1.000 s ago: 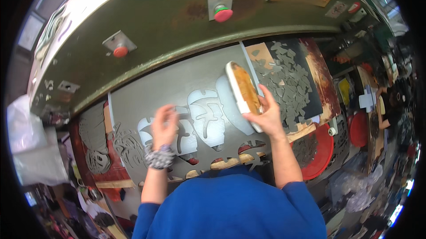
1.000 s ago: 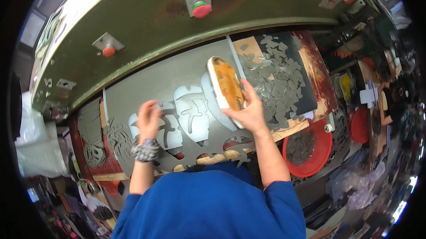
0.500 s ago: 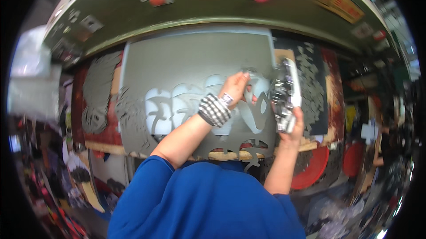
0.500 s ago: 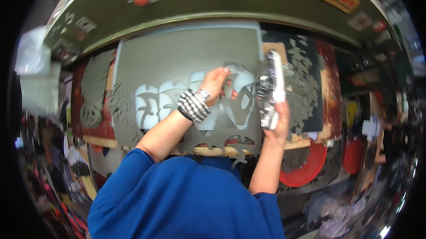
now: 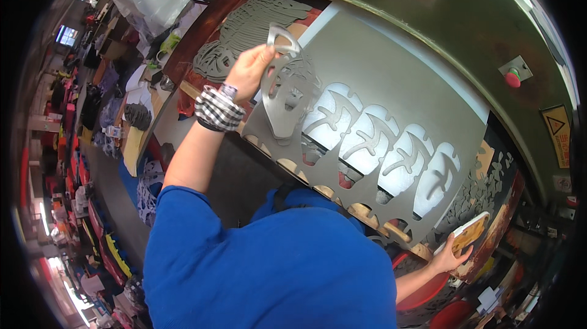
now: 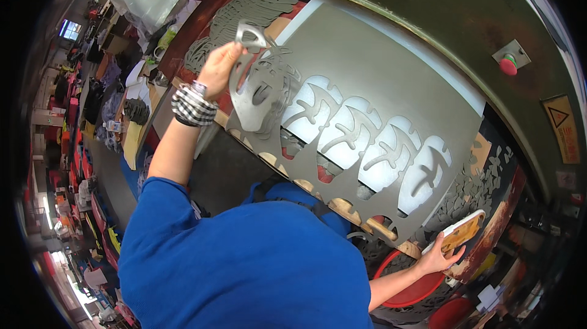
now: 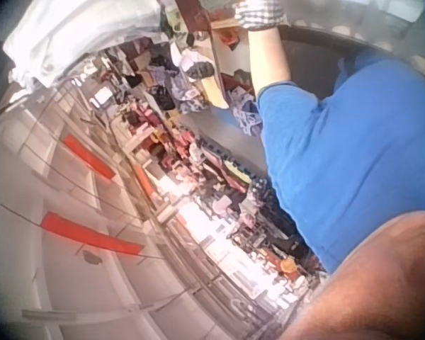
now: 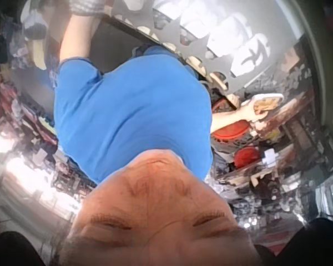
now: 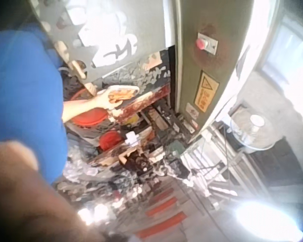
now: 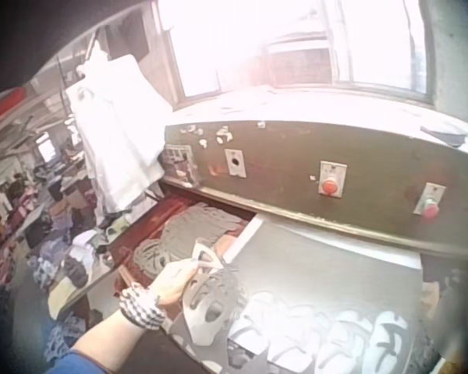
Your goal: The person places a flat gray sheet into a hydraulic press, closes the lid, and then removes the pressed decorative cutout. They repeat this cycle multiple times, stacking the finished cutouts on the workbench.
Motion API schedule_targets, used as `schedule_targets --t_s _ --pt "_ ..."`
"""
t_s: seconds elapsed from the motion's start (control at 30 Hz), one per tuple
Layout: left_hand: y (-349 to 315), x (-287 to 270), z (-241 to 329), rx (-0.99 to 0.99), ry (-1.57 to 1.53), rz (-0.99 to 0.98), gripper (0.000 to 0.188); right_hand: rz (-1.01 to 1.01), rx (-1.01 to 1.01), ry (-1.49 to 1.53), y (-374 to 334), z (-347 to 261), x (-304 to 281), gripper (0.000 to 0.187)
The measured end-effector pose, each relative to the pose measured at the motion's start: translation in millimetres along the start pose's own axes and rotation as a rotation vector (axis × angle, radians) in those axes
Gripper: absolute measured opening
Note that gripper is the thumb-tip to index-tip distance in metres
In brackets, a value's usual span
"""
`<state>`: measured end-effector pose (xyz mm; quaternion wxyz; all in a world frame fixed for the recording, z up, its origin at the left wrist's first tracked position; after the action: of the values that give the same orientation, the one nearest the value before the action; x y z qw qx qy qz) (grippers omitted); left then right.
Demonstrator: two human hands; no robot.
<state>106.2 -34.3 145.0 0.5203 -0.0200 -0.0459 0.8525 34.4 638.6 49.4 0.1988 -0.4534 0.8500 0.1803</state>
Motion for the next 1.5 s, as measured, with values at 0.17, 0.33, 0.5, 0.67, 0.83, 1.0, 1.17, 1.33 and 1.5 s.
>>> schedule_targets --t_s 0.17,0.33,0.5,0.67,0.83,1.0,1.17,1.33,1.5 --pt "-16.2 -38.6 -89.4 -0.313 0.532 0.156 0.028 -0.011 -0.174 -0.699 1.6 -11.0 8.5 0.089" --pt "-21.4 -58.4 -79.7 -0.175 0.859 0.147 0.03 0.066 -0.356 -0.763 -23.4 -86.8 31.0 0.061" --pt "-48.8 -9.9 -37.2 0.602 1.047 -0.454 0.059 -0.789 -0.167 0.129 -170.2 -174.4 175.1 0.026" --pt "-62.4 -3.0 -53.4 0.794 1.086 -0.739 0.057 -1.507 -0.304 0.094 -305.7 -216.7 277.8 0.026" --pt "-57.7 8.0 -75.0 0.87 0.929 -0.933 0.055 -1.722 0.553 0.418 -333.1 -185.7 313.8 0.007" --pt "-53.4 7.7 -78.1 0.9 0.85 -1.044 0.056 -1.678 0.64 0.614 -336.2 -176.8 327.4 0.014" --pt "-44.7 8.9 -79.8 0.885 0.763 -1.138 0.073 -1.574 0.744 0.656 -334.0 -174.9 329.5 0.02" --pt "-31.3 12.2 -76.7 0.726 0.513 -0.96 0.065 -1.4 1.074 0.869 -339.8 -175.3 325.8 0.024" --pt "-28.1 15.1 -65.8 0.606 0.49 -0.81 0.065 -1.427 0.841 0.959 -326.6 -186.7 331.5 0.025"
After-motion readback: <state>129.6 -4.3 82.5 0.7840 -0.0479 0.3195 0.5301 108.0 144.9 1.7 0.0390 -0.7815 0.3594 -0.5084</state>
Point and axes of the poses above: each hand's wrist, its own y-axis towards the middle knuckle, its own x-axis out of the palm, z = x × y, the point moved 7 cm from there along y, towards the middle knuckle, and after that the axes turned 4 degrees about -y, right-handed, at the moved point
